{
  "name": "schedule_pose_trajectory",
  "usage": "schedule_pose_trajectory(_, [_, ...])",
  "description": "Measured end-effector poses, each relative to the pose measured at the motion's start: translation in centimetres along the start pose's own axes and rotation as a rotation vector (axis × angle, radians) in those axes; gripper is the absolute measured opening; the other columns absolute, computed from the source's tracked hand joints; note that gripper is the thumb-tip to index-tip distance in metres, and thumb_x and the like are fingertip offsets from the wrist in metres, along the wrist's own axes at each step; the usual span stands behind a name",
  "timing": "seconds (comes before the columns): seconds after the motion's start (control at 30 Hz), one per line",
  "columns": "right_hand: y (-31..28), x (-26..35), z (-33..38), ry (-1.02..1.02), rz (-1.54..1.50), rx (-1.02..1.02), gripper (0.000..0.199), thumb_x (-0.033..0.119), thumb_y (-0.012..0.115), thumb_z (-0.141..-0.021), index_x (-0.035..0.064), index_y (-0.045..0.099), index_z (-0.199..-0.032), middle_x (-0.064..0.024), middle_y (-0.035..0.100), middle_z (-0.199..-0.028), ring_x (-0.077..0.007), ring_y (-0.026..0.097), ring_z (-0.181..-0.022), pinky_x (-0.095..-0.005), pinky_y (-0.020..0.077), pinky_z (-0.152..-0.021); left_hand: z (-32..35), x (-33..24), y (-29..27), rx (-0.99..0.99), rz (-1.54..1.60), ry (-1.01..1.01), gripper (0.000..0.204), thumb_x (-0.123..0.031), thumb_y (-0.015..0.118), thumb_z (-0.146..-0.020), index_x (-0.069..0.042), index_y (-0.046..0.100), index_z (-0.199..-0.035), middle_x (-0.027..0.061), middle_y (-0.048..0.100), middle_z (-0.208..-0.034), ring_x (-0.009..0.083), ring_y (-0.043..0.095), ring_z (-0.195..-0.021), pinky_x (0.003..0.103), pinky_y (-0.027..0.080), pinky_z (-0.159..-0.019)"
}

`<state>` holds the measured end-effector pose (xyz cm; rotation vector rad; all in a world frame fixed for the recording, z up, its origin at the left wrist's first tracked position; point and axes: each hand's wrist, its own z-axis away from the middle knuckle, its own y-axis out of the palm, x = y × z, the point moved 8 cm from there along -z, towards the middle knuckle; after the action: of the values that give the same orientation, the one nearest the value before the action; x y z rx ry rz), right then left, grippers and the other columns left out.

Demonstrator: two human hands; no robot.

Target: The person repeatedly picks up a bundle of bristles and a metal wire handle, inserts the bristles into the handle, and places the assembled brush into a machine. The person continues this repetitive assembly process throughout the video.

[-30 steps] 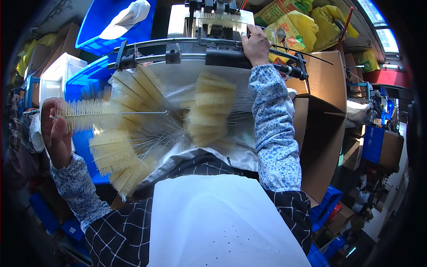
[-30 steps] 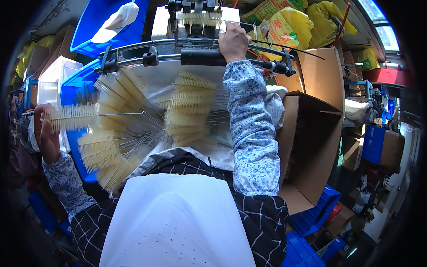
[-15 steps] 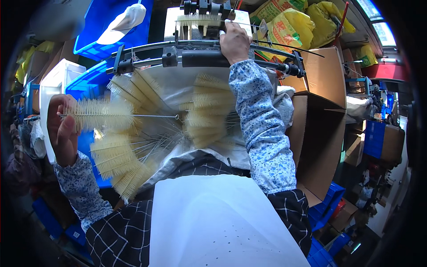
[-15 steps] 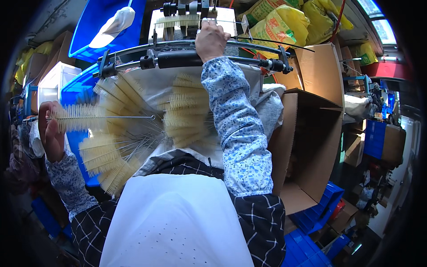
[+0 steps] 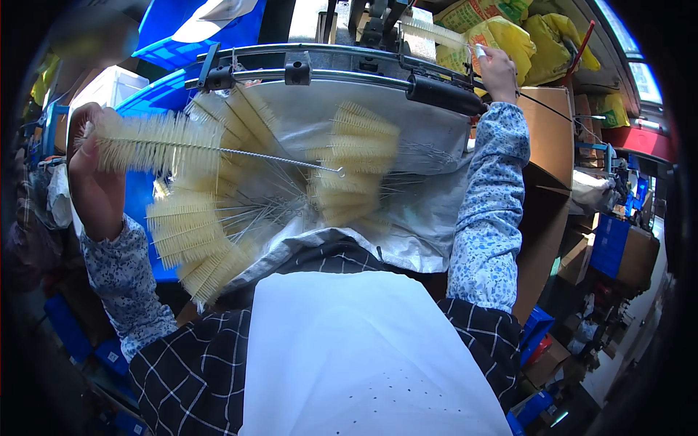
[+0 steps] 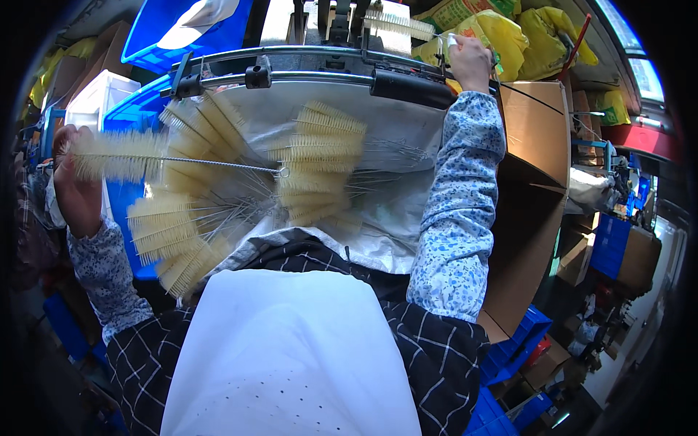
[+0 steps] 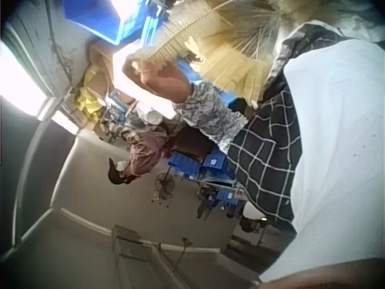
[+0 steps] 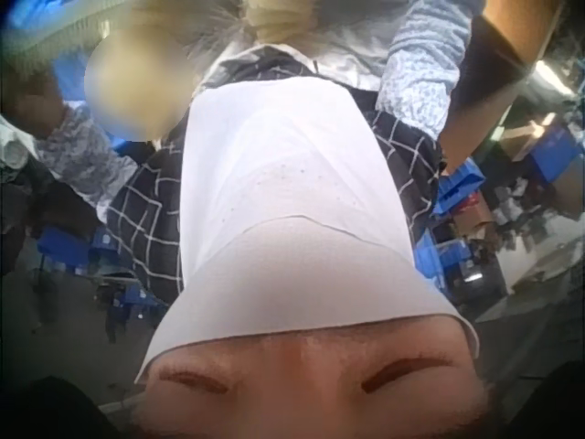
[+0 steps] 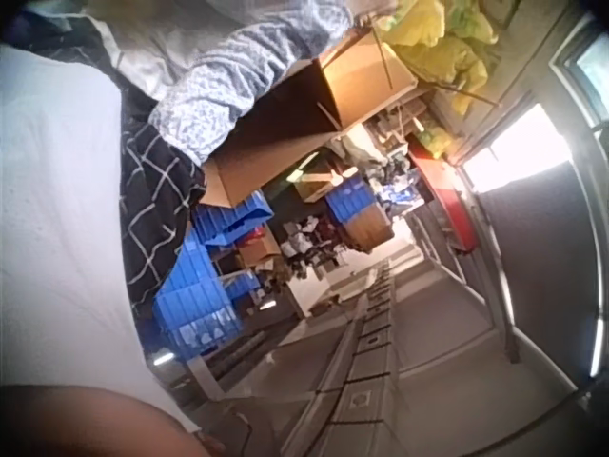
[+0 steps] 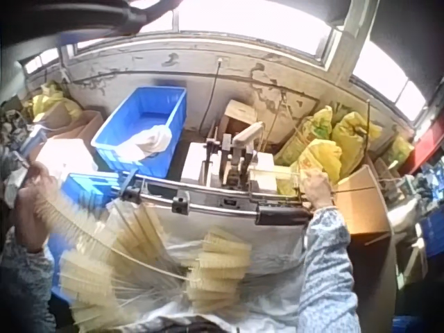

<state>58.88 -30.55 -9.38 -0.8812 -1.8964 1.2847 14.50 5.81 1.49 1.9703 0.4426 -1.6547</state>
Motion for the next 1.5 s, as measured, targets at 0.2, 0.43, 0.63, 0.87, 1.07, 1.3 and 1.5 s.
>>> schedule_pose_trajectory(0.2, [-0.8, -0.8, -0.1, -0.265, 0.176, 0.071, 0.022, 0.024, 0.05, -0.084, 0.0183, 0.061, -0.102, -0.0073, 0.06, -0.096, -0.0279, 0.053, -0.088, -0.0345, 0.041, -0.081, -0.9, 1.6, 5.6, 0.262, -0.209, -0.105, 0.038, -0.018, 0.045, -0.079, -0.001, 0.04, -0.112, 0.0057, 0.05, -0.083, 0.0095, 0.048, -0.061, 0.021, 0.039, -0.052])
schedule_pose_trajectory(0.43, [-7.9, 6.0, 9.5, -0.202, -0.67, 0.645, 0.037, 0.024, 0.056, -0.084, 0.0026, 0.051, -0.115, -0.01, 0.057, -0.104, -0.0179, 0.055, -0.09, -0.0297, 0.0448, -0.077, -0.5, 4.4, 12.0, 0.5, -0.058, -0.182, 0.027, -0.014, 0.047, -0.083, -0.002, 0.041, -0.107, 0.007, 0.053, -0.083, 0.0125, 0.056, -0.063, 0.023, 0.045, -0.056])
schedule_pose_trajectory(0.63, [-7.4, 22.9, 16.4, -0.424, -1.141, 0.786, 0.038, 0.024, 0.054, -0.085, 0.0011, 0.047, -0.115, -0.0135, 0.056, -0.103, -0.0195, 0.055, -0.088, -0.0304, 0.0451, -0.077, 0.9, 6.8, 18.9, 0.623, -0.162, -0.082, 0.027, -0.015, 0.055, -0.083, -0.005, 0.037, -0.101, 0.0063, 0.048, -0.086, 0.0127, 0.057, -0.075, 0.026, 0.048, -0.066])
schedule_pose_trajectory(0.87, [-6.2, 16.7, 8.7, -0.395, -0.41, -0.166, 0.021, 0.006, 0.058, -0.075, 0.0076, 0.059, -0.096, -0.0086, 0.058, -0.081, -0.0264, 0.056, -0.073, -0.0359, 0.0462, -0.065, 2.5, 6.3, 5.9, 0.513, -0.863, -0.274, 0.053, -0.022, 0.06, -0.081, -0.009, 0.029, -0.122, 0.0121, 0.049, -0.106, 0.0203, 0.053, -0.092, 0.033, 0.043, -0.081])
schedule_pose_trajectory(1.07, [0.9, 10.0, 3.4, -0.232, -0.111, -0.167, 0.019, 0.021, 0.053, -0.08, 0.0185, 0.064, -0.095, -0.0056, 0.058, -0.081, -0.0262, 0.053, -0.074, -0.0362, 0.0433, -0.071, 9.1, 10.1, -5.8, 0.618, -1.073, -0.8, 0.051, -0.025, 0.065, -0.076, -0.005, 0.042, -0.116, 0.0138, 0.047, -0.107, 0.0272, 0.05, -0.098, 0.032, 0.04, -0.083])
schedule_pose_trajectory(1.3, [1.6, 10.6, 2.5, -0.229, -0.036, -0.116, 0.019, 0.021, 0.053, -0.08, 0.0189, 0.065, -0.095, -0.0046, 0.06, -0.085, -0.0251, 0.054, -0.078, -0.0354, 0.0439, -0.074, 8.8, 8.1, -5.9, 0.349, -1.086, -0.676, 0.042, -0.015, 0.066, -0.074, -0.002, 0.045, -0.107, 0.0097, 0.047, -0.102, 0.0134, 0.053, -0.078, 0.026, 0.045, -0.067])
schedule_pose_trajectory(1.5, [1.4, 10.3, 2.2, -0.301, -0.102, -0.121, 0.021, 0.02, 0.055, -0.08, 0.0212, 0.061, -0.1, -0.0017, 0.057, -0.085, -0.0258, 0.052, -0.08, -0.0369, 0.0423, -0.072, 9.0, 7.7, -4.2, 0.323, -0.913, -0.699, 0.029, -0.005, 0.06, -0.074, -0.002, 0.045, -0.098, 0.0047, 0.048, -0.086, 0.0067, 0.049, -0.066, 0.021, 0.042, -0.058])
